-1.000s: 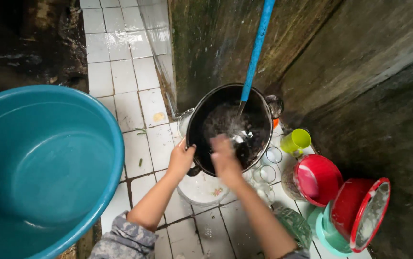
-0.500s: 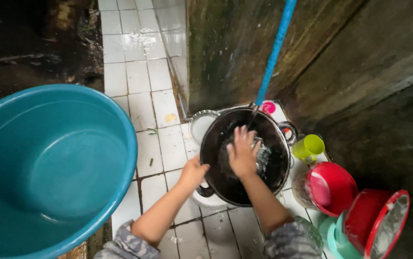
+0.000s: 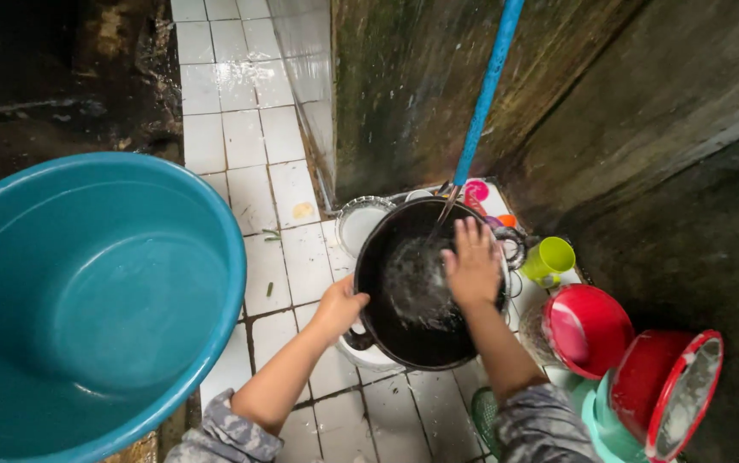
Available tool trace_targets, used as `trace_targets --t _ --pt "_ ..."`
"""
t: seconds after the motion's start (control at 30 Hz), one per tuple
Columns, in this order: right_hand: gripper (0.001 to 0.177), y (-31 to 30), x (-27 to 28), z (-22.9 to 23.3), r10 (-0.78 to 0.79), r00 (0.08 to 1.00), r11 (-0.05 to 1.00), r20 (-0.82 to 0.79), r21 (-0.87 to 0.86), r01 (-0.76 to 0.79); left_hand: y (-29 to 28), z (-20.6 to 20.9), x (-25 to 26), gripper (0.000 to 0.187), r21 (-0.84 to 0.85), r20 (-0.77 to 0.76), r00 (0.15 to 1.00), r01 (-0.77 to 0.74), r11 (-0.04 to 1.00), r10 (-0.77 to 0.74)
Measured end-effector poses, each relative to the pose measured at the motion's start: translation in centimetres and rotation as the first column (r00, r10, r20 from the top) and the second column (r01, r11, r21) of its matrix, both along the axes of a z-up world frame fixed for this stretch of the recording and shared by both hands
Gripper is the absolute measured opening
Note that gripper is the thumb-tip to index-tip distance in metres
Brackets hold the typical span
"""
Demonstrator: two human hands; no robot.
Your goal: The person washes various dishes, pots, and glasses using water from a reservoir and plastic tubs.
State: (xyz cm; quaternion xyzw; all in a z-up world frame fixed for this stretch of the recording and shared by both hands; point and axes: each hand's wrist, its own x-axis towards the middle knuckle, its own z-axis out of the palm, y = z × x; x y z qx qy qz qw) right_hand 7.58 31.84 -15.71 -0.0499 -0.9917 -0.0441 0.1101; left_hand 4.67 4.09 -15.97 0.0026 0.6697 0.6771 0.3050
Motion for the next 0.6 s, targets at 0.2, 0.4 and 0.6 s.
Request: trace_targets --t 0.2,0.4,0.6 --pt "0.059 1.5 -1.0 0.3 0.2 0.961 0.98 0.19 -0.019 -0.2 1.0 -0.4 1.1 0.038 -0.105 0.036 0.999 0.018 0.994 -0.014" --pt "0.062 -0.2 -0.6 -1.0 0.034 0.999 0.997 -0.002 0.076 -0.033 1.5 -2.4 2.0 0.032 0.018 0.055 0.998 0.032 0.999 -0.033" --pt "0.061 0.8 -1.8 -1.1 0.301 0.95 0.954 0.088 -0.008 -0.301 1.6 -2.0 1.7 0.034 0.016 0.128 0.991 0.025 1.0 -0.027"
